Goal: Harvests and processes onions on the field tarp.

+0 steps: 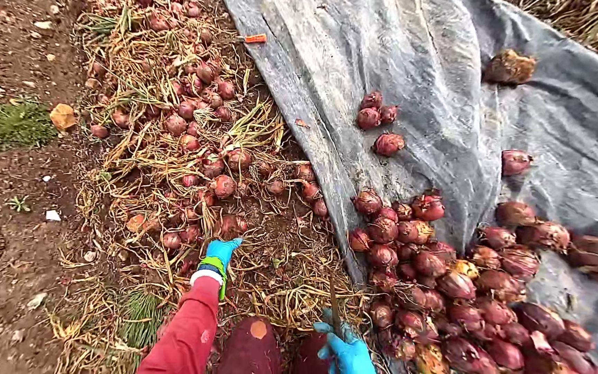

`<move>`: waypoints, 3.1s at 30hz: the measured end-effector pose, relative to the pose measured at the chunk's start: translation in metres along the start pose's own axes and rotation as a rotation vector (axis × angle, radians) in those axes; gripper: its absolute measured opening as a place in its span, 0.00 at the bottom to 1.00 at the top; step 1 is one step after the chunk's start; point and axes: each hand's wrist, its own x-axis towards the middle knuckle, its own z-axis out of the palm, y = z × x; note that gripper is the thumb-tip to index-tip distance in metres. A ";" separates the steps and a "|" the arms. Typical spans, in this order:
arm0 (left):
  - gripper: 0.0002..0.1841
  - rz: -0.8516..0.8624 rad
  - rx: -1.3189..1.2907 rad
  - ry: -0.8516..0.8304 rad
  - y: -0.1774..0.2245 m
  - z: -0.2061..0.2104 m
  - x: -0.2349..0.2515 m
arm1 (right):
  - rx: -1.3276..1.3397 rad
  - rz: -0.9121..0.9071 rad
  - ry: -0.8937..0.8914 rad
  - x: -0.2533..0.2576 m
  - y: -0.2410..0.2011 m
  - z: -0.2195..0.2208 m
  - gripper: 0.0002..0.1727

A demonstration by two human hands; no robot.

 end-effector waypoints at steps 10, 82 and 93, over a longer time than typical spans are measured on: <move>0.32 0.529 0.178 -0.170 -0.060 -0.050 -0.175 | -0.146 -0.130 -0.431 -0.008 -0.003 0.033 0.42; 0.25 1.054 0.784 -0.250 0.030 -0.064 -0.370 | -0.378 -0.676 -0.036 -0.132 -0.039 -0.023 0.53; 0.24 0.260 0.391 -0.086 -0.251 -0.196 -0.185 | -0.305 -0.766 -0.085 -0.066 -0.090 0.021 0.45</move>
